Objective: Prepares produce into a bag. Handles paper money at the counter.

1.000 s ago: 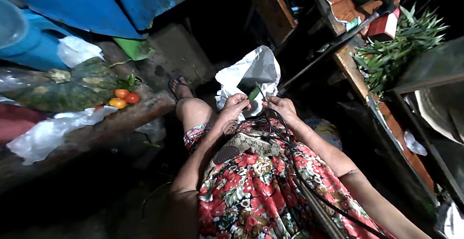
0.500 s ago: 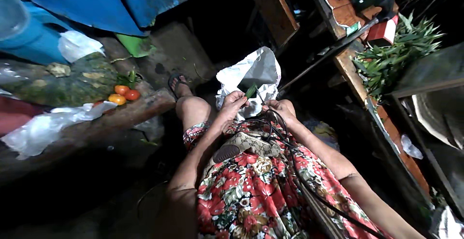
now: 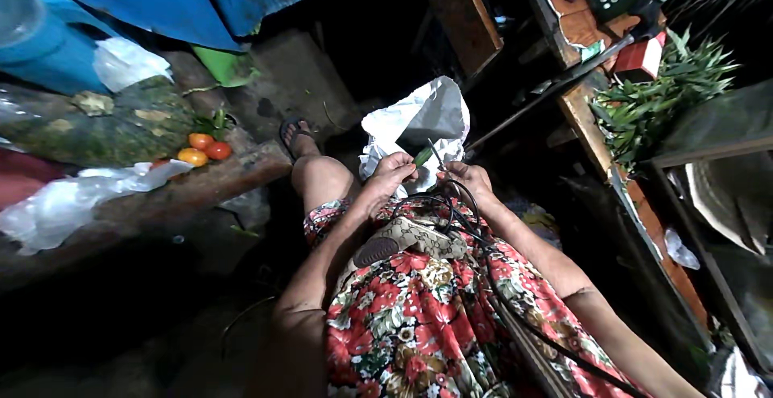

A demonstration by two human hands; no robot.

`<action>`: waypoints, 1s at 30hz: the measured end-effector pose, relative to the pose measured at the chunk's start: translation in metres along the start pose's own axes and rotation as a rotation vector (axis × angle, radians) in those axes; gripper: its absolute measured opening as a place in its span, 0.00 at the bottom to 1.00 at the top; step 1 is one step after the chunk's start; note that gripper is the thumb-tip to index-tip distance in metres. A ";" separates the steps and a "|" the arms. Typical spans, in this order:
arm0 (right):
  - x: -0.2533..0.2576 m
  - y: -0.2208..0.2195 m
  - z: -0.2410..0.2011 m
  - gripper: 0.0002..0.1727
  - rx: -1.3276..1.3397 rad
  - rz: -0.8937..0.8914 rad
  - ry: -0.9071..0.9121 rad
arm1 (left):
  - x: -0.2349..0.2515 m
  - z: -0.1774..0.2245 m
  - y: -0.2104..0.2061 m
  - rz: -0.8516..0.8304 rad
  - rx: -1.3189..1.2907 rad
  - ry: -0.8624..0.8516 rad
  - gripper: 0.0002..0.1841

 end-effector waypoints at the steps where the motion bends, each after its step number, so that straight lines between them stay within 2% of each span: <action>1: -0.001 0.001 0.000 0.14 0.009 0.021 -0.009 | 0.000 0.000 0.000 0.004 -0.002 0.009 0.03; 4: -0.002 0.004 0.002 0.12 0.054 0.054 -0.002 | -0.001 -0.005 0.005 0.031 -0.009 0.013 0.04; 7: -0.003 0.001 0.010 0.13 0.050 -0.010 -0.012 | -0.007 -0.022 0.014 0.082 -0.009 -0.001 0.04; 11: -0.004 -0.003 0.020 0.15 0.009 -0.066 -0.045 | 0.003 -0.001 0.008 0.058 -0.003 -0.029 0.04; 18: 0.003 -0.008 0.018 0.13 0.103 -0.055 -0.044 | -0.001 0.001 -0.002 -0.025 0.024 0.010 0.04; 30: -0.001 -0.002 0.008 0.14 -0.048 -0.012 0.012 | 0.000 -0.002 0.001 -0.034 0.026 -0.008 0.04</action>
Point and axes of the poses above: each hand's wrist, its own x-axis towards the middle knuckle, its own y-axis out of the back of the hand, z = x × y, the point moved 9 cm from there along x, towards the middle knuckle, and after that the axes turned 8 degrees about x, right-handed, at the moved point
